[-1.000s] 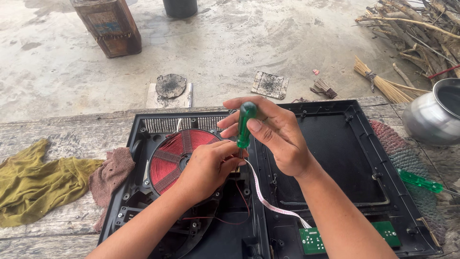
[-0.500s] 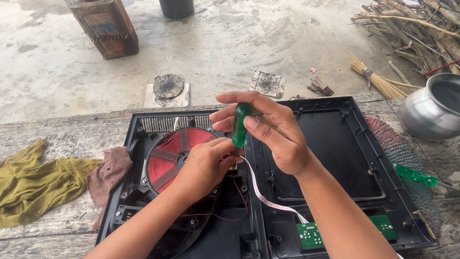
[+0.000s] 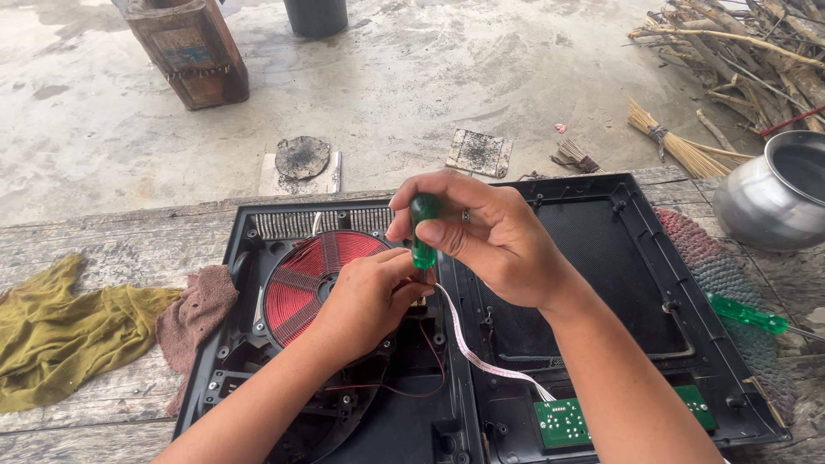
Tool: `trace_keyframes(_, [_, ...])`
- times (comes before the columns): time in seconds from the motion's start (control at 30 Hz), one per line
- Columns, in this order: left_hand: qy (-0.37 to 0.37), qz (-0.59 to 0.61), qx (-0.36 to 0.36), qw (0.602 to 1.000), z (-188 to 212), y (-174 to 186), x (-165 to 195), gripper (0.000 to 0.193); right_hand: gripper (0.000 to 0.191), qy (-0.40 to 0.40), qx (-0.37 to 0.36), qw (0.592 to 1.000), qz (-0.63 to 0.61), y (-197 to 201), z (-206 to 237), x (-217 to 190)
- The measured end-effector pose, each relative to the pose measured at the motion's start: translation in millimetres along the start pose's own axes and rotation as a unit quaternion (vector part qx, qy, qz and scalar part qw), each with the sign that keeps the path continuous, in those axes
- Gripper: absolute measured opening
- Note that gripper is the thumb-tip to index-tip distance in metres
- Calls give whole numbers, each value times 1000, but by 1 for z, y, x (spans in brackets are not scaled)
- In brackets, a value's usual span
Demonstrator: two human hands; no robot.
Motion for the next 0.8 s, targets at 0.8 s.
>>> trace_keyframes(0.8, [18, 4, -16, 1000, 0, -1, 0, 13, 16, 52, 11, 998, 45, -3, -3, -2])
Point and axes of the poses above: each hand's wrist, its own z-axis away from the middle knuckle, its own y-axis out of the back of the hand, x = y × z, the point moved 1 cm from there along -z, towards the middle knuckle, and after that the axes turned 4 degrees about y, right-handed, at the moved point
